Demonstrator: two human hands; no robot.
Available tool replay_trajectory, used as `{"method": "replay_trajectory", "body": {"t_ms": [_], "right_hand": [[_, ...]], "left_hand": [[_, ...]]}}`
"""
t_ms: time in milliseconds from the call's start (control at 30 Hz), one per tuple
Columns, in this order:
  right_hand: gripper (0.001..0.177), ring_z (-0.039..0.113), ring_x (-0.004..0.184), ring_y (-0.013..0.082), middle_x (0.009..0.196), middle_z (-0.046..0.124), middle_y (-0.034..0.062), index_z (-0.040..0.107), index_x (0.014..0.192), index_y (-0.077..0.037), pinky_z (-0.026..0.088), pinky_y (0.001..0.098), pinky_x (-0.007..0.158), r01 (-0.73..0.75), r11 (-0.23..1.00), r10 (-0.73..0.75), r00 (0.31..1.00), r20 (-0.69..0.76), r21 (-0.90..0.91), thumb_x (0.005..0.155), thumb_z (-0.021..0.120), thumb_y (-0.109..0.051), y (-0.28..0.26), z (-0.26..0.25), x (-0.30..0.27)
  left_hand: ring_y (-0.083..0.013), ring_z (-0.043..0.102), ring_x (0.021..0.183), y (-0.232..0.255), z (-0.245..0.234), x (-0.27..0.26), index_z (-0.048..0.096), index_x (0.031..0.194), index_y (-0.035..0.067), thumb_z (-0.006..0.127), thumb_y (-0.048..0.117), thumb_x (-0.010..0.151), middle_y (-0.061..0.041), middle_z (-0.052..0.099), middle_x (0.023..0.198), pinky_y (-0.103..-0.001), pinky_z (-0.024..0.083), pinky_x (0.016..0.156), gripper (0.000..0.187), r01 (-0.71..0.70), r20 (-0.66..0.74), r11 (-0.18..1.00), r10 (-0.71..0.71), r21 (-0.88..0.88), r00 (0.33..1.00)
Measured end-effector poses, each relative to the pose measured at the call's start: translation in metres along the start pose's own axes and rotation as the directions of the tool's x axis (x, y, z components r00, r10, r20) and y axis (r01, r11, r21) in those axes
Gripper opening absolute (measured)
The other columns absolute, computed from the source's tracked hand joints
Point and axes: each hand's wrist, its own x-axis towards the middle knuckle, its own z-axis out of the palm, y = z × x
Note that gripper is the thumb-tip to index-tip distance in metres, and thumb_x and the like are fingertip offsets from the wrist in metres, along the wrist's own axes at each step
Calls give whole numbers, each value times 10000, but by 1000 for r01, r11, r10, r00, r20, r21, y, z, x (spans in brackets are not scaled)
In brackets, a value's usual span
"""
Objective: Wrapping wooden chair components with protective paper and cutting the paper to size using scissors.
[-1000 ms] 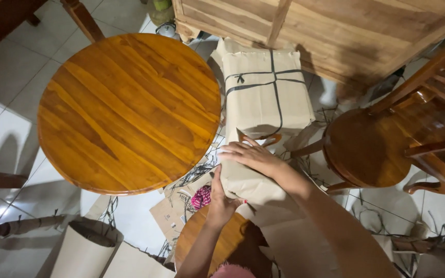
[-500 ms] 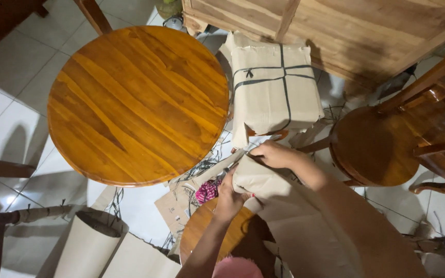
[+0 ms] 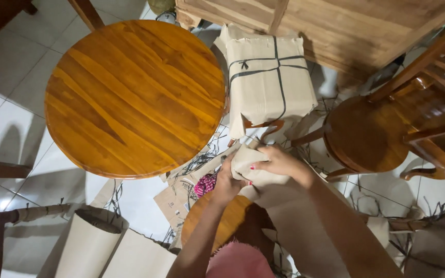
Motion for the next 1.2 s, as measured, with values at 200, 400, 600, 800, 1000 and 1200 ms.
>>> {"method": "replay_trajectory", "body": {"t_ms": [200,400,600,800,1000,1200], "right_hand": [[463,740,777,242,818,769,98,786,1021,-194,529,358,643,-311,938,313,950,-14,-155,760,822,-574,-5,5,-2],[560,739,1035,257,1073,781,62,724,1234,-314,587,383,824,-304,945,272,935,-227,-118,734,859,-526,-47,-5,-17],[755,432,1414,250,1554,433,-83,456,1494,-307,472,480,1056,-159,855,189,982,11,-493,818,787,-243,-124,-9,-26],[678,626,1178,268,1357,559,-139,559,1295,-327,582,501,893,-206,821,203,977,-64,-532,702,880,-260,-63,30,0],[548,670,1130,265,1293,607,-118,576,1227,-301,582,478,933,-235,830,210,972,-107,-505,757,846,-225,-77,26,-8],[642,566,1256,253,1444,519,-106,503,1322,-296,535,485,1003,-264,803,280,959,-54,-535,774,837,-280,-92,20,-11]], "left_hand": [[-444,477,1391,23,-10,28,450,1522,130,934,-29,509,-239,576,1409,-484,332,1214,1135,98,211,989,-120,109,970],[-404,569,1314,-24,2,32,612,1289,89,955,0,498,-193,673,1267,-456,382,1171,866,35,163,998,-45,59,986],[-391,647,1185,-32,4,33,647,1177,78,963,20,477,-174,710,1122,-467,482,1077,771,9,126,998,-17,62,992],[-381,658,1165,-77,12,37,646,1144,72,962,24,505,-171,716,1091,-451,491,1076,715,15,117,996,-25,90,993],[-426,557,1309,-4,-16,6,521,1388,33,1002,154,527,-227,618,1313,-489,427,1165,993,41,251,979,-91,198,964],[-443,547,1317,29,-56,-29,285,1590,53,804,293,861,-278,569,1375,-528,462,1141,926,230,252,915,-321,332,913]]}}
